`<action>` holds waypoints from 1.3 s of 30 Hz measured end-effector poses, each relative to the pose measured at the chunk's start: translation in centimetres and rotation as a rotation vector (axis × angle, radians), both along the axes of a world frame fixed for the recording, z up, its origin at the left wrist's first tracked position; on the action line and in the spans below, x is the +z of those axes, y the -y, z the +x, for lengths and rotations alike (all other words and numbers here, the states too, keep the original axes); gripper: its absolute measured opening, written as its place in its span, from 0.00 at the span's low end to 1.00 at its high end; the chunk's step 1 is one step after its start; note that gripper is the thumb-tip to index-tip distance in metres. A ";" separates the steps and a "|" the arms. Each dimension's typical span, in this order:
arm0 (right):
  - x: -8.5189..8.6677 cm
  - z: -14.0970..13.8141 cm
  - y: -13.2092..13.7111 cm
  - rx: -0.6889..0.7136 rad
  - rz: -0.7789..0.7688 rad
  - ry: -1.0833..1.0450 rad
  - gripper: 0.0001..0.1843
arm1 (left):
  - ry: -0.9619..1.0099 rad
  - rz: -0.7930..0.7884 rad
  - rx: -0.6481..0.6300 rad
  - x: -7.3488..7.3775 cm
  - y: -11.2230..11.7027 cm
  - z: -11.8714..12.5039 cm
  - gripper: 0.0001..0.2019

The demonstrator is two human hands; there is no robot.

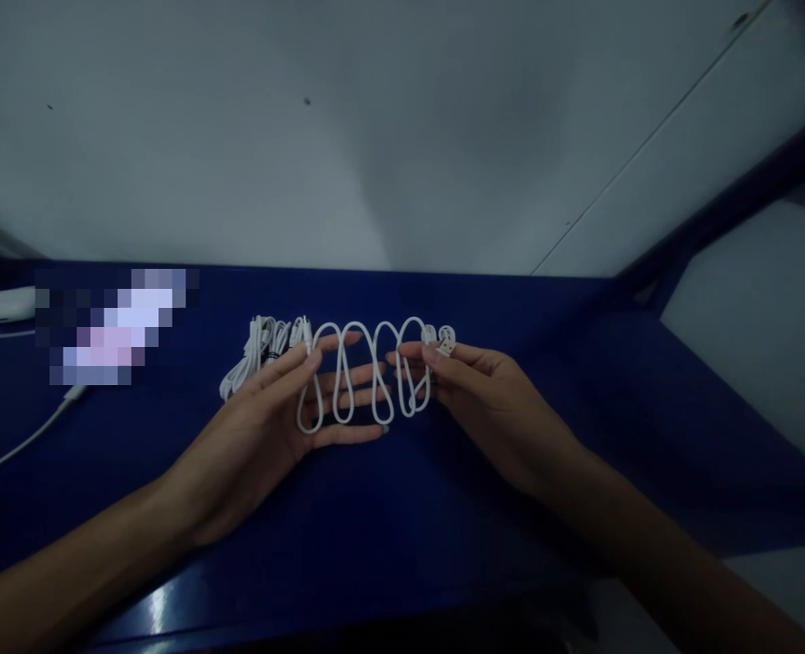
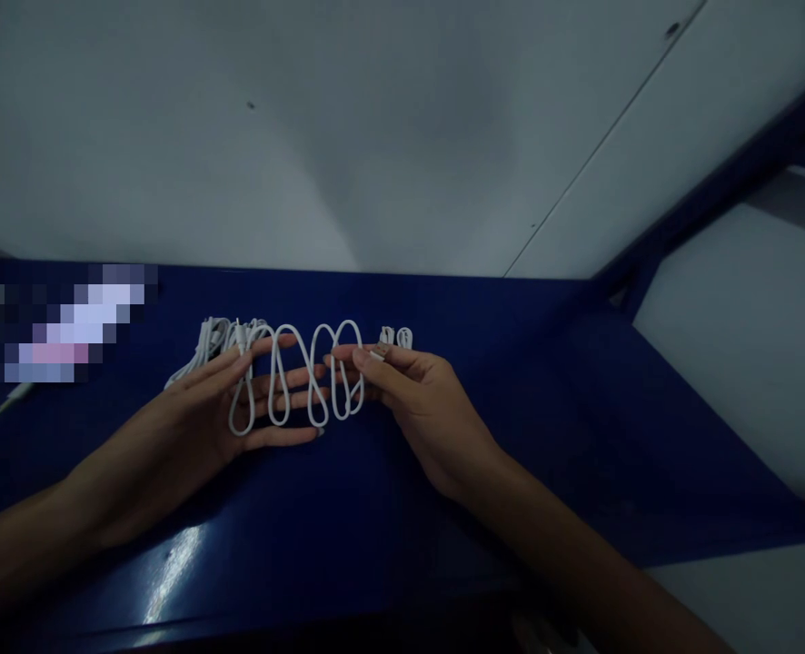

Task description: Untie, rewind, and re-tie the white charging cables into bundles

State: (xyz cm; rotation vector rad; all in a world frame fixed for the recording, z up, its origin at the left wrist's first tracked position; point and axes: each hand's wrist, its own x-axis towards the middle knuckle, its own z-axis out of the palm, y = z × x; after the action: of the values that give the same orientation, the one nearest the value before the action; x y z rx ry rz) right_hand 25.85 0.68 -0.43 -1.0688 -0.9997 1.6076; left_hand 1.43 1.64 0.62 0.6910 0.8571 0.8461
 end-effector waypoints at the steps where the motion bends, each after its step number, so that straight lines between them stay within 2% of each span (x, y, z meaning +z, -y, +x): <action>1: 0.0 0.0 0.0 0.003 0.001 0.002 0.11 | 0.001 0.000 -0.006 -0.1 0.0 -0.1 0.21; 11: 0.4 0.0 0.2 0.006 -0.021 -0.011 0.10 | 0.006 0.054 -0.069 -0.6 0.1 -0.5 0.17; 17: 0.6 -0.1 0.2 0.013 -0.010 -0.019 0.11 | 0.003 0.044 -0.051 -0.8 -0.1 -0.4 0.16; 31: 0.4 -0.1 0.3 0.044 0.003 -0.020 0.11 | -0.009 0.012 -0.039 -0.1 0.1 -0.3 0.12; 39: 0.8 -0.1 0.3 0.028 -0.017 -0.020 0.09 | -0.017 0.022 -0.005 -0.3 0.0 -0.4 0.09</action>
State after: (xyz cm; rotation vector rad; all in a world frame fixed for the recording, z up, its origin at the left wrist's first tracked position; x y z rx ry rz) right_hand 25.73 0.35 0.33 -1.0526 -0.9931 1.6487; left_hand 1.06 1.61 0.30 0.7204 0.8617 0.8472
